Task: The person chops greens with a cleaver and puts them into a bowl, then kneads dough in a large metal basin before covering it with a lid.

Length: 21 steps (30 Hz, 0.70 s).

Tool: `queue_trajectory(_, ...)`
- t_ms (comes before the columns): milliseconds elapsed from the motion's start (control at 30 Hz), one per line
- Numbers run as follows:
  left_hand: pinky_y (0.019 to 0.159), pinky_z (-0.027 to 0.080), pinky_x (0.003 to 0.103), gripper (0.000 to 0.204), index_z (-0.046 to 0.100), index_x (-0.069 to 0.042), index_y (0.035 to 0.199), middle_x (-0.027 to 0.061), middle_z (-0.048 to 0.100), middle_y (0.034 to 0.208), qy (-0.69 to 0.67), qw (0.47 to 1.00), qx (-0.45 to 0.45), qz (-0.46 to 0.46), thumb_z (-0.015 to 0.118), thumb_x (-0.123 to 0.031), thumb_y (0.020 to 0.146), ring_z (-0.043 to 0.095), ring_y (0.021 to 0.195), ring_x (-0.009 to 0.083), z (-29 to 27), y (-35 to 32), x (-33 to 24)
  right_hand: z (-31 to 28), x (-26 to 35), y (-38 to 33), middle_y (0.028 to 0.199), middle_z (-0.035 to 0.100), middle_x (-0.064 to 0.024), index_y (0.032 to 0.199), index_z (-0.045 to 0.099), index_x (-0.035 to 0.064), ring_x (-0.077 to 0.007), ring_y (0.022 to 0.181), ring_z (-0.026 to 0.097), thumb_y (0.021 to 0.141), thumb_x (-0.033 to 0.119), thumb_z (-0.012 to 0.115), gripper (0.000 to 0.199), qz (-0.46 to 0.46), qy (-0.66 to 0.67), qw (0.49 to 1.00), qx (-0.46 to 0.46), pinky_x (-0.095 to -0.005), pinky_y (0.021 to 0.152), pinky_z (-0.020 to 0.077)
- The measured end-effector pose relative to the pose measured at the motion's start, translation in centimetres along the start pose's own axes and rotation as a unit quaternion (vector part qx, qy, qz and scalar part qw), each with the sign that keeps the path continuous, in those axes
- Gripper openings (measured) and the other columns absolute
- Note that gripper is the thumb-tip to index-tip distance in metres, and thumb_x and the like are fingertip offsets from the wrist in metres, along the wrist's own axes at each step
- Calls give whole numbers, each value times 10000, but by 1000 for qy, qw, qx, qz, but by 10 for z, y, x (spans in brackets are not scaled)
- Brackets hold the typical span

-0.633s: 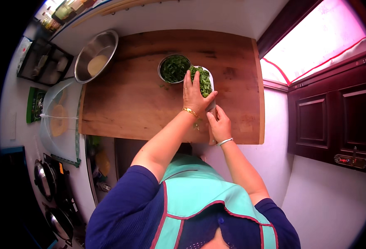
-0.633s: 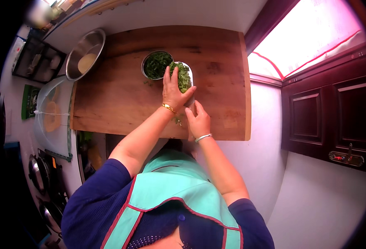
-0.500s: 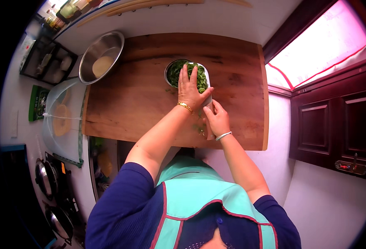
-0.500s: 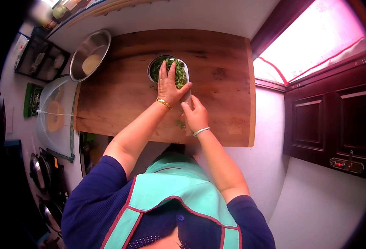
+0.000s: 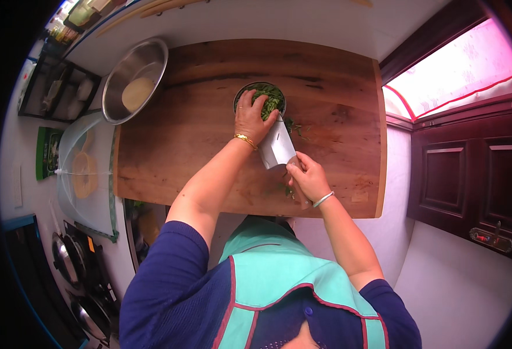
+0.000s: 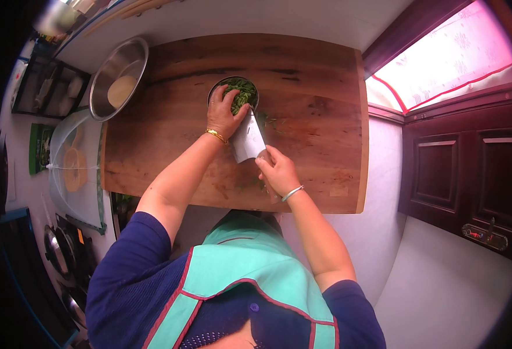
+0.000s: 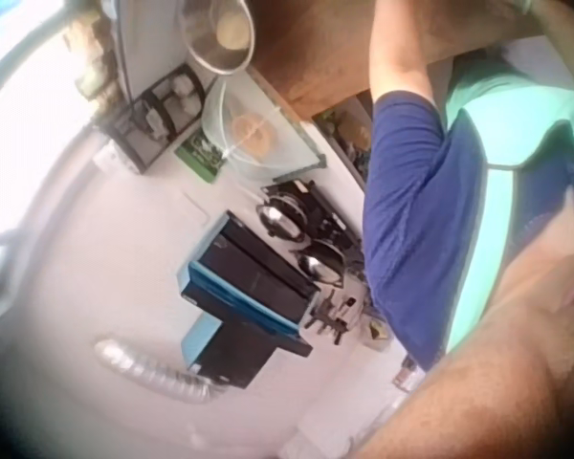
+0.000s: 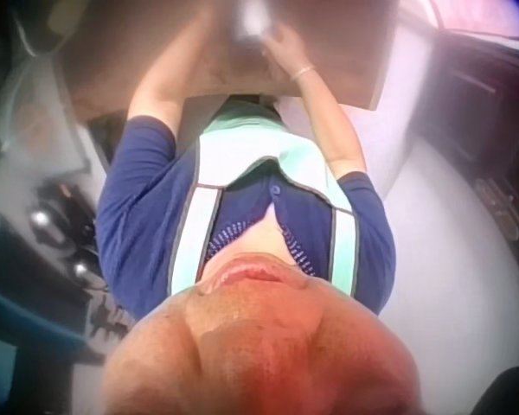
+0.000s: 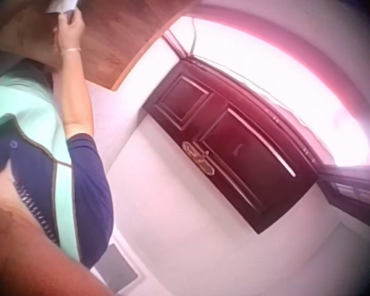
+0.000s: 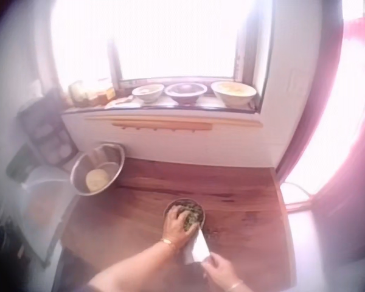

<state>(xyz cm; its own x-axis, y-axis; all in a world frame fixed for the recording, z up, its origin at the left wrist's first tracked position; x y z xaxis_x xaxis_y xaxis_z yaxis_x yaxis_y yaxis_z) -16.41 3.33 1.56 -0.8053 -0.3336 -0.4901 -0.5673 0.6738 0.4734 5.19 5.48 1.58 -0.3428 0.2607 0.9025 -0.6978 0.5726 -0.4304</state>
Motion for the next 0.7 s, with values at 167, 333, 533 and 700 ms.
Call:
queue_trajectory(167,976,409,440,414,618,-60,1055,170,529,1199,20,1000,-4,15,726,-322,753,469,1167,363,7,19,7,-16,-6,-24,980,642,-109,1314,447,-78,-103,632,591,864,150,644,541,17,3,1000,12,-256,596,499)
queue_trajectory(333,952,416,435,447,598,-55,1056,165,544,1146,39,999,31,20,736,-357,757,486,1111,358,19,28,14,-37,-13,-68,966,640,-75,1300,480,-50,-99,651,590,861,120,642,499,72,23,997,24,-247,618,498)
queue_trajectory(533,1007,362,456,609,538,-72,1173,178,473,1256,65,994,90,1,744,-440,734,434,1179,367,23,22,12,-62,-25,-106,930,627,-61,1292,473,-62,-101,667,587,853,59,639,485,71,71,995,-21,-248,616,504)
queue_trajectory(700,1063,292,491,643,532,-83,1212,178,418,1359,95,991,82,50,696,-506,757,376,1268,364,2,35,-15,-83,-20,-115,880,612,-52,1289,466,-74,-100,667,586,859,44,632,476,43,68,995,-50,-245,607,498)
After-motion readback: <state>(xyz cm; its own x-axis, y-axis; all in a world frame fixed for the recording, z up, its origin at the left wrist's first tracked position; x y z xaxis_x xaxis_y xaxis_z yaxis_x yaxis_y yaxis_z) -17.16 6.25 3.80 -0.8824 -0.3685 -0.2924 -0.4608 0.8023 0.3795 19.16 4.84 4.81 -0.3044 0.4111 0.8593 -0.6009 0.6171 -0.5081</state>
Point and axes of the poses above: each hand's wrist, its own y-axis towards the middle knuckle, its own z-axis out of the palm, x = y × z, the point moved 5 cm from there along y, towards the middle knuckle
